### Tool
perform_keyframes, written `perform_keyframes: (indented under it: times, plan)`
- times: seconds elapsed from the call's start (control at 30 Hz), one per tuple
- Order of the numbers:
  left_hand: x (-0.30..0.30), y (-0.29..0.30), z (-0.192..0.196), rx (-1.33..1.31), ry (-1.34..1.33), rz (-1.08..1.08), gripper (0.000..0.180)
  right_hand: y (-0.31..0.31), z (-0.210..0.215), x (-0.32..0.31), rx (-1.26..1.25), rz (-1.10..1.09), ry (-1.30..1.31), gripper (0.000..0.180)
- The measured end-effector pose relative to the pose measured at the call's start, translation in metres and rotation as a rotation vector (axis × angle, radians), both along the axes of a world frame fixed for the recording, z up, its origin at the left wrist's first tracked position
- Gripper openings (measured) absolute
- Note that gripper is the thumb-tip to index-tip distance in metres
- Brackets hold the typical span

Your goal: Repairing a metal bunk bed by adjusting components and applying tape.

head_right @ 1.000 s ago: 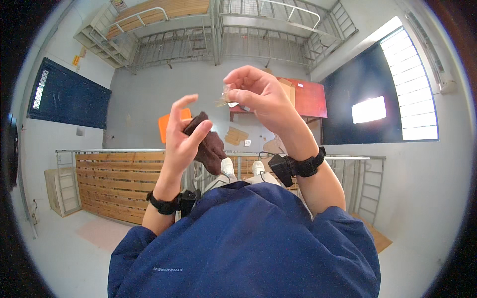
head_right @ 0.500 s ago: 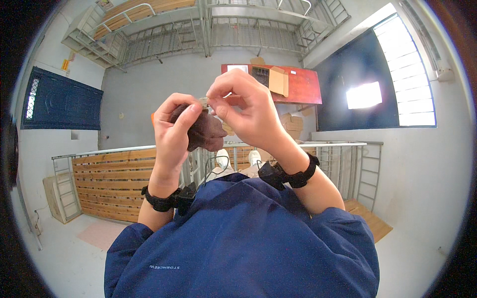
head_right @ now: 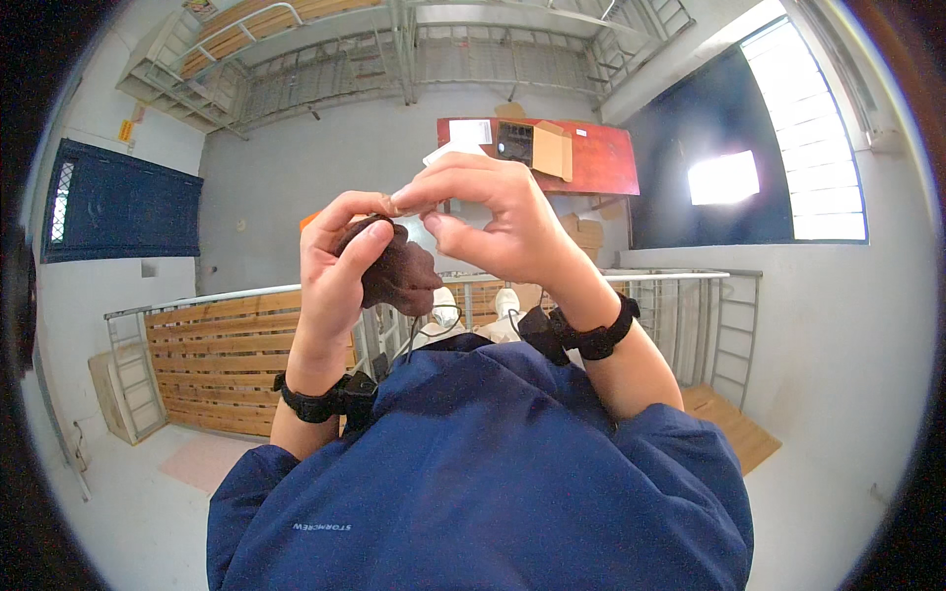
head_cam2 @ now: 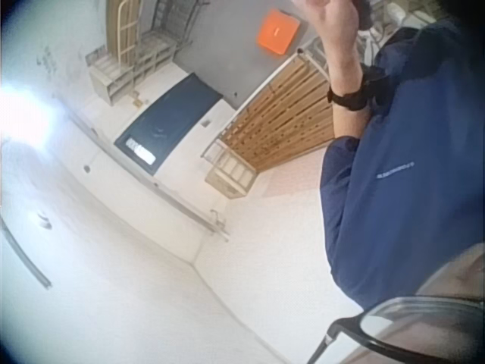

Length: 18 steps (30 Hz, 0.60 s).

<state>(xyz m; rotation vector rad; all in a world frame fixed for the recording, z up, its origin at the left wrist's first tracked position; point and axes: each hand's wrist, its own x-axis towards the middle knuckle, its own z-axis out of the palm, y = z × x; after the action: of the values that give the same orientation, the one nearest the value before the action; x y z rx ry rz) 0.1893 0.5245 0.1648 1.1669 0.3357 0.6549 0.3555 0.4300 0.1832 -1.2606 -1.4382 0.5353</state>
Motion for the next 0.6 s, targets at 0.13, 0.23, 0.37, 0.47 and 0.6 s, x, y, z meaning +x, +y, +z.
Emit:
perform_keyframes:
  times: [0.13, 0.23, 0.37, 0.47, 0.6]
  plan:
    - [-0.004, -0.002, 0.000, 0.111, 0.093, -0.038, 0.012, -0.003, -0.003, 0.005, 0.001, 0.025, -0.095, 0.022]
    - [-0.004, -0.003, -0.003, 0.486, 0.177, -0.020, 0.014, -0.005, 0.001, 0.002, -0.090, -0.011, -0.035, 0.023]
    - [-0.004, -0.006, -0.007, 0.726, 0.293, -0.029, 0.017, -0.012, -0.003, 0.006, -0.221, 0.038, -0.039, 0.019]
    - [-0.005, -0.008, -0.008, 0.695, 0.320, -0.057, 0.016, -0.018, -0.008, 0.010, -0.275, 0.036, -0.016, 0.014]
    - [-0.003, -0.012, -0.014, 0.681, 0.310, -0.034, 0.015, -0.026, -0.023, 0.013, -0.420, -0.010, 0.224, 0.008]
